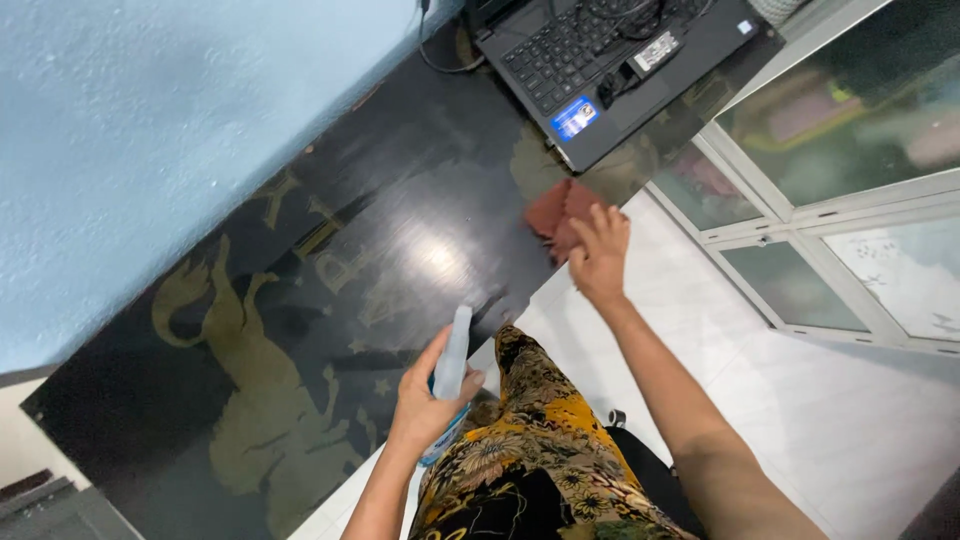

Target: Cleaning a black desk surface using a spray cleaner and a microfiber cloth.

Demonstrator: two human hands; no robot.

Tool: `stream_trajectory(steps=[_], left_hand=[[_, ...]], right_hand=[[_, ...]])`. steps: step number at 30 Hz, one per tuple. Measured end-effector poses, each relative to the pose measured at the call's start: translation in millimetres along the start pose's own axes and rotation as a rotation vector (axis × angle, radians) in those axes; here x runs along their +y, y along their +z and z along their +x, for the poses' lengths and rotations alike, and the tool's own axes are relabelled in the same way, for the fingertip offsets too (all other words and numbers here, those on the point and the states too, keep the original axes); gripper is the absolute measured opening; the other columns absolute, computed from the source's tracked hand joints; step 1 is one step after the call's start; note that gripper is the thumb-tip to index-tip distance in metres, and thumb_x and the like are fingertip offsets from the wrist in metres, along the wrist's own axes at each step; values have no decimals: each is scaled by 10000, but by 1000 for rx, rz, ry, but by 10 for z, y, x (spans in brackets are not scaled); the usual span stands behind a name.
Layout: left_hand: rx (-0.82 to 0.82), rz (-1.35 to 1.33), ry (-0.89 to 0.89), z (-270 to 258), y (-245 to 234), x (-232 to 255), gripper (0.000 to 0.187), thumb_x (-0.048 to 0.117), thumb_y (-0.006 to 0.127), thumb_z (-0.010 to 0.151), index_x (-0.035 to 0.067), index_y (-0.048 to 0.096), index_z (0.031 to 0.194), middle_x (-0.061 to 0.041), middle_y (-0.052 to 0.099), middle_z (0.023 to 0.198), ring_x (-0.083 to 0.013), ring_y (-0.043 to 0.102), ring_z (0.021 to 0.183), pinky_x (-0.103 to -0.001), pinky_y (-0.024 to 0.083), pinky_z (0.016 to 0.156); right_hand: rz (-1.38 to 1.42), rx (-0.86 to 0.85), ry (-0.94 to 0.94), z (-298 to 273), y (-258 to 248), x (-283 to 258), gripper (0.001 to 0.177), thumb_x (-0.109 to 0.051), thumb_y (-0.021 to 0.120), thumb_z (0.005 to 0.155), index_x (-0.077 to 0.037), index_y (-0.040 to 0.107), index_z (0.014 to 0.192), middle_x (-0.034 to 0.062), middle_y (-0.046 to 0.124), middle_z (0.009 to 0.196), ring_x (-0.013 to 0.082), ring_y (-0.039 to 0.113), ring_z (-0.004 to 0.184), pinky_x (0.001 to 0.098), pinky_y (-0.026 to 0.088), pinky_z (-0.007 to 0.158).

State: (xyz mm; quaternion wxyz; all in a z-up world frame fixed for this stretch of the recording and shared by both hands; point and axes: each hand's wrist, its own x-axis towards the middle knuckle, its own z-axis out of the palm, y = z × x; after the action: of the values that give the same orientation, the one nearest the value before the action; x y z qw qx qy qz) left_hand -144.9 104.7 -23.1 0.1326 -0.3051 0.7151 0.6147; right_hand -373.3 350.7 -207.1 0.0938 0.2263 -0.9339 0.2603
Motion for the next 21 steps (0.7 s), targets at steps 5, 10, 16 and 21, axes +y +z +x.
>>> stream_trajectory(steps=[5,10,16,21], left_hand=[[28,-14,-31,113,-1,34,819,215,865,745,249,526,1490,-16,797,972,-137,755,938,-357,567,873],[80,-92,-12,315,86,83,814,198,876,745,211,554,1493,-31,743,897,-145,698,849,-355,573,802],[104,-83,-133,592,195,284,817,218,860,736,220,542,1489,-11,757,878,-120,726,842,-345,584,792],[80,-84,-135,593,182,395,843,261,858,752,217,506,1516,-31,772,939,-151,736,909,-388,557,838]], right_hand=[[34,149,24,367,0,1100,430,-3,587,862,-76,694,1272,215,496,1542,478,377,1478,576,273,1265],[-7,179,117,967,-48,2206,444,27,576,893,-52,689,1315,276,470,1567,508,395,1461,511,298,1257],[-50,101,244,1732,-27,3390,335,-50,621,982,-71,725,1300,267,535,1509,451,542,1359,481,444,1189],[-286,212,287,1784,-89,2713,264,-136,694,942,-96,787,1187,278,567,1165,474,546,1028,538,463,855]])
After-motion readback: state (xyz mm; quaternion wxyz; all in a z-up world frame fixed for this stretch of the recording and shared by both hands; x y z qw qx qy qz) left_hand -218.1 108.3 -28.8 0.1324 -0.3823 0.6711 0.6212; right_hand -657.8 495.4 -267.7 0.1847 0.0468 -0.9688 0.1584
